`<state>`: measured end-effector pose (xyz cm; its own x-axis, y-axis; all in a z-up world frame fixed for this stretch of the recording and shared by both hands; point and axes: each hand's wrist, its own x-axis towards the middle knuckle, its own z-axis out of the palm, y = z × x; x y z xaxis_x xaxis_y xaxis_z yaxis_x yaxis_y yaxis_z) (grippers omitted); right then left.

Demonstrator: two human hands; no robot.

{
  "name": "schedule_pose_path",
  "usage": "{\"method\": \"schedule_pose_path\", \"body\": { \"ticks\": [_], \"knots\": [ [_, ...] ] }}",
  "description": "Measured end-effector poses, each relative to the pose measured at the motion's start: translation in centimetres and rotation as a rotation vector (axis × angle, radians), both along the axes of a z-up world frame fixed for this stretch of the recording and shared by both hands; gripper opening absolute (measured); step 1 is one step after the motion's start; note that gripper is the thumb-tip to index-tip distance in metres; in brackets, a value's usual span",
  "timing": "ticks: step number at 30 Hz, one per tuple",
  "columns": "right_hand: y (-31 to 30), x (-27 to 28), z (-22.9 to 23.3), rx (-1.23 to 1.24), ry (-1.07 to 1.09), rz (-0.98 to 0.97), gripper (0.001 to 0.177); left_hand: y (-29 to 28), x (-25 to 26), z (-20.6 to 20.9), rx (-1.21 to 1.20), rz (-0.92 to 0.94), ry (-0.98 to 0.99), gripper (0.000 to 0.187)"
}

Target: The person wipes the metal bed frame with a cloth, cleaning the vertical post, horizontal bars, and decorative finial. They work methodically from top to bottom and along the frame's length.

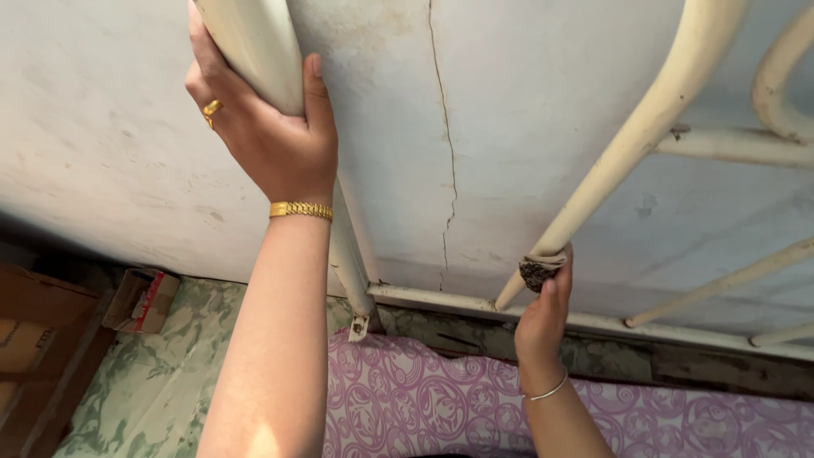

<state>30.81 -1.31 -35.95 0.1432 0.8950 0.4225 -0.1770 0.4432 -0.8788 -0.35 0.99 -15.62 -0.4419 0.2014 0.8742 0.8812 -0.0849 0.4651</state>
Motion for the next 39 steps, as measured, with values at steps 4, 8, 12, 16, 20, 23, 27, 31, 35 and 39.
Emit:
{"method": "schedule_pose_path", "body": {
  "ticks": [4, 8, 12, 16, 20, 23, 27, 31, 35, 39],
  "knots": [
    [2.6, 4.6, -2.8, -0.122, -0.263, -0.040, 0.052, 0.2, -0.1, -0.3, 0.014, -0.009, -0.042, 0.078],
    [5.9, 7.5, -4.5, 0.010, -0.543, 0.121, 0.056, 0.3, -0.2, -0.5, 0.011, -0.011, -0.042, 0.078],
    [5.2, 4.4, -2.2, 0.014, -0.496, 0.118, 0.046, 0.3, -0.2, -0.3, 0.025, -0.011, -0.039, 0.077],
    [3.6, 2.0, -2.6, -0.087, -0.612, -0.171, 0.031, 0.4, -0.3, -0.5, 0.017, -0.006, -0.037, 0.078],
    [3.3, 1.4, -7.0, -0.131, -0.575, -0.256, 0.024, 0.2, -0.2, -0.5, 0.024, -0.014, -0.026, 0.076],
    [3.9, 1.1, -12.1, -0.182, -0.550, -0.306, 0.022, 0.6, -0.5, -0.6, 0.025, -0.014, -0.031, 0.079],
    [2.2, 1.2, -13.6, -0.156, -0.783, -0.179, 0.013, 0.9, -0.6, -0.6, 0.044, -0.009, -0.022, 0.080],
    [1.3, 2.0, -13.0, -0.208, -0.834, -0.136, 0.018, 0.5, -0.3, -0.2, 0.035, 0.032, 0.033, 0.069],
    [1.5, 3.3, -9.5, -0.454, -1.128, 0.080, 0.041, 0.7, -0.3, 0.2, 0.070, 0.008, 0.008, 0.069],
    [-2.0, 3.2, -6.0, -0.535, -1.082, 0.110, 0.045, 0.9, -0.2, 0.3, 0.070, 0.037, -0.005, 0.072]
  ]
}}
